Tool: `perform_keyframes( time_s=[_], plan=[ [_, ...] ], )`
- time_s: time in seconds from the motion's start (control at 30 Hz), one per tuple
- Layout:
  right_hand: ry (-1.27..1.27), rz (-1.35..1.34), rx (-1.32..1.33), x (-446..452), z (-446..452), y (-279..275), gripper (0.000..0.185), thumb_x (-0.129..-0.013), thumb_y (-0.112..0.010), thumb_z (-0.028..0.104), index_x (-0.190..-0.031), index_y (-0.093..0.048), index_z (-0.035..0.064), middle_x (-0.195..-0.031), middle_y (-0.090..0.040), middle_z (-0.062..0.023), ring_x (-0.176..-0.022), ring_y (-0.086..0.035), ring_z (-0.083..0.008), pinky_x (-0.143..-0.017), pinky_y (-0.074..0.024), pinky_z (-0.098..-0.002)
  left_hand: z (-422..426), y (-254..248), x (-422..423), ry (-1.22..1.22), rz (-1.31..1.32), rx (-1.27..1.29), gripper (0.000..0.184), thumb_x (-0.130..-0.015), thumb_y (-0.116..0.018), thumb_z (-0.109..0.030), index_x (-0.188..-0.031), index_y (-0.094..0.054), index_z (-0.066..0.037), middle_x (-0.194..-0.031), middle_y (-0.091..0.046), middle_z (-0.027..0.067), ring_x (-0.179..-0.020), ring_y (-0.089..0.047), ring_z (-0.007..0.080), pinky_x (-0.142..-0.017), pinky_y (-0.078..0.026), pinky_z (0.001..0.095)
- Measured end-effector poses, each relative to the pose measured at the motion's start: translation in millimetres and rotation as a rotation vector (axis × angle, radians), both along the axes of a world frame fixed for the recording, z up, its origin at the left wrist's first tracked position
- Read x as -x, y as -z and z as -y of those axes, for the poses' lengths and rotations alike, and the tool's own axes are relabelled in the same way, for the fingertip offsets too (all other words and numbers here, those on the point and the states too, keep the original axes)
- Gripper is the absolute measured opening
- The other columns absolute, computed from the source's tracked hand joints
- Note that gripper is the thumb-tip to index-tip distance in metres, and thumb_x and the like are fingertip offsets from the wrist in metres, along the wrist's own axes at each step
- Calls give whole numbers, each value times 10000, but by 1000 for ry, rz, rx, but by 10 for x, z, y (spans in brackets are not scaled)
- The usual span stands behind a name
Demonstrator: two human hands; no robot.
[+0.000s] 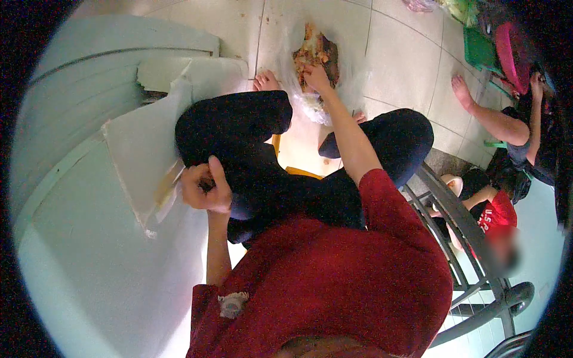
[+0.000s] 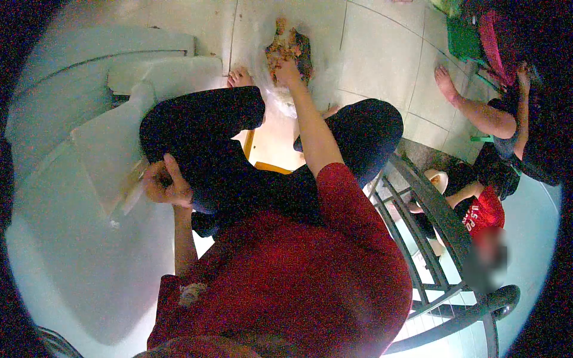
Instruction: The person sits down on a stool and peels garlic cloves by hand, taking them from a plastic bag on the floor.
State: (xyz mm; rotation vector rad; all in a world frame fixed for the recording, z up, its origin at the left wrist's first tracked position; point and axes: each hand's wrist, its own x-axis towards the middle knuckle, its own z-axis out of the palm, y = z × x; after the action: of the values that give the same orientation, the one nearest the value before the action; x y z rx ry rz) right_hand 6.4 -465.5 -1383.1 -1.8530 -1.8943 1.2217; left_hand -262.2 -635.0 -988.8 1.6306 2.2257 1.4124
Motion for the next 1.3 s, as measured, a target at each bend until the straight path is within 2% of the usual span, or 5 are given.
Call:
perform_keyframes(
  time_s=[0.2,0.53,0.7,1.0,1.3],
  plan=[
    [-60,143,230,213,-14,-269,567,-866,-612,317,-1387,-546,103,-1467,-445,-249,-1380,-394,-407,-1141,-355,-439,-2,-1,18,19,11,-8,207,-825,-772,-15,-770,-578,-63,-574,-515,7,-454,-389,103,-448,-271,261],
    [386,-187,214,12,77,-112,385,-952,-534,322,-1185,-684,55,-1323,-597,-109,-1201,-561,-204,-931,-495,-386,-137,-86,-36,30,0,13,201,-837,-782,-44,-771,-592,-56,-599,-545,3,-459,-416,71,-438,-285,241],
    [698,-614,560,-249,15,-1123,361,-940,-575,221,-1284,-648,137,-1272,-613,8,-1046,-594,-93,-577,-431,-207,-147,-3,-34,27,69,-1,197,-851,-785,-87,-761,-613,-58,-591,-544,1,-458,-418,74,-443,-294,240],
    [705,-1012,369,-234,274,-2735,378,-1023,-493,175,-1386,-571,112,-1384,-536,46,-996,-507,-110,-527,-335,-181,-275,-136,-215,214,12,-77,170,-815,-814,-162,-826,-657,-97,-628,-612,8,-495,-509,138,-527,-404,295],
    [475,-1232,216,-116,1088,-4169,445,-1031,-503,247,-1449,-490,93,-1389,-529,54,-915,-561,-79,-551,-386,-160,-1016,93,-1188,648,858,230,361,-945,-679,-222,-1211,-629,16,-1057,-691,123,-895,-680,183,-792,-538,289]
  ],
)
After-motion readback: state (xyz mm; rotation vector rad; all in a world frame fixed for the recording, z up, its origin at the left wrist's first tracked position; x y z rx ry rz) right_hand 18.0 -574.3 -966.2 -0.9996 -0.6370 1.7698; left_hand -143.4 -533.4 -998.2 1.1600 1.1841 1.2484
